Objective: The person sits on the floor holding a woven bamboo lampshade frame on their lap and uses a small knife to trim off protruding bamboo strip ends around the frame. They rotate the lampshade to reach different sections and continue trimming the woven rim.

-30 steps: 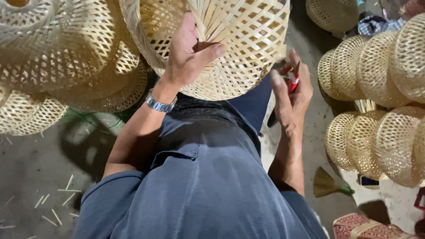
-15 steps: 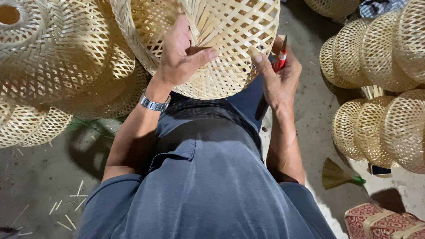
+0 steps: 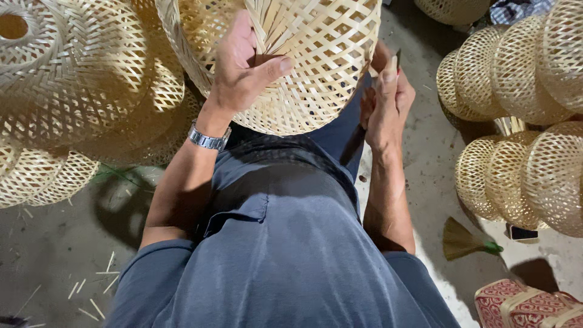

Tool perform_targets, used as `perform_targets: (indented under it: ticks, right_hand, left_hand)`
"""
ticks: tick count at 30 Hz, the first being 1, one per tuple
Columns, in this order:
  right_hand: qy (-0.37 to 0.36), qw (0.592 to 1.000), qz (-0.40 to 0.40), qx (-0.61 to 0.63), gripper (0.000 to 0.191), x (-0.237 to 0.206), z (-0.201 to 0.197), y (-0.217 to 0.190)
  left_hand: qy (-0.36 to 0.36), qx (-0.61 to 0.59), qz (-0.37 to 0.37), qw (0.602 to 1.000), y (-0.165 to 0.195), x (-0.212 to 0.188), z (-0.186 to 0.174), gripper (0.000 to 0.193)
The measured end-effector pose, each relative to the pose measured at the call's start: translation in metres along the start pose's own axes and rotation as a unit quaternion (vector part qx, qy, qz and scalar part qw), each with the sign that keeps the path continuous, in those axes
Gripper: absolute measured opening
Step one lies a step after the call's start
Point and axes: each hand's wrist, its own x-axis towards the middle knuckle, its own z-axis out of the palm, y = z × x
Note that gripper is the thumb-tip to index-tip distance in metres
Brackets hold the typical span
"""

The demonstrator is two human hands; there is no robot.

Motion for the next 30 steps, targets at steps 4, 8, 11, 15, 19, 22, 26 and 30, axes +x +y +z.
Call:
perform_targets:
  ticks: [4,8,11,15,19,22,26,30]
  right_hand:
    - [-0.022,0.999,-0.003,0.032,0.069,-0.008,-0.005,0.008]
    - [-0.004,1.0,-0.005,0.017,0.083,-0.012,-0.003,0.015]
    - [0.007,0.999,-0.009,-0.049,0.084,-0.014,0.007,0.021]
    - [-0.001,0.999,0.006,-0.052,0.078,-0.019,0.012,0.028]
    - [0.053,0.996,0.066,0.019,0.063,-0.022,-0.005,0.03]
    - [0.107,0.991,0.08,-0.025,0.053,-0.02,-0.013,0.026]
    - [0.087,0.982,-0.029,-0.167,0.039,-0.019,-0.014,0.005]
    - [0.066,0.949,-0.132,-0.279,0.03,-0.006,-0.003,-0.022]
  left_hand:
    - [-0.016,-0.011,-0.005,1.0,0.007,0.009,-0.003,0.053]
    - [0.04,-0.042,-0.067,0.996,0.005,0.027,-0.002,0.051]
    - [0.199,-0.184,-0.119,0.955,-0.01,0.048,0.004,0.037]
    - [0.191,-0.111,-0.064,0.973,-0.028,0.067,0.006,0.015]
    - [0.187,-0.093,-0.039,0.977,-0.035,0.071,-0.002,0.017]
    - [0.146,-0.11,-0.059,0.981,-0.034,0.07,-0.007,0.013]
    - [0.144,-0.062,-0.022,0.987,-0.028,0.075,-0.003,0.019]
    - [0.12,0.017,-0.022,0.992,-0.012,0.078,0.004,0.025]
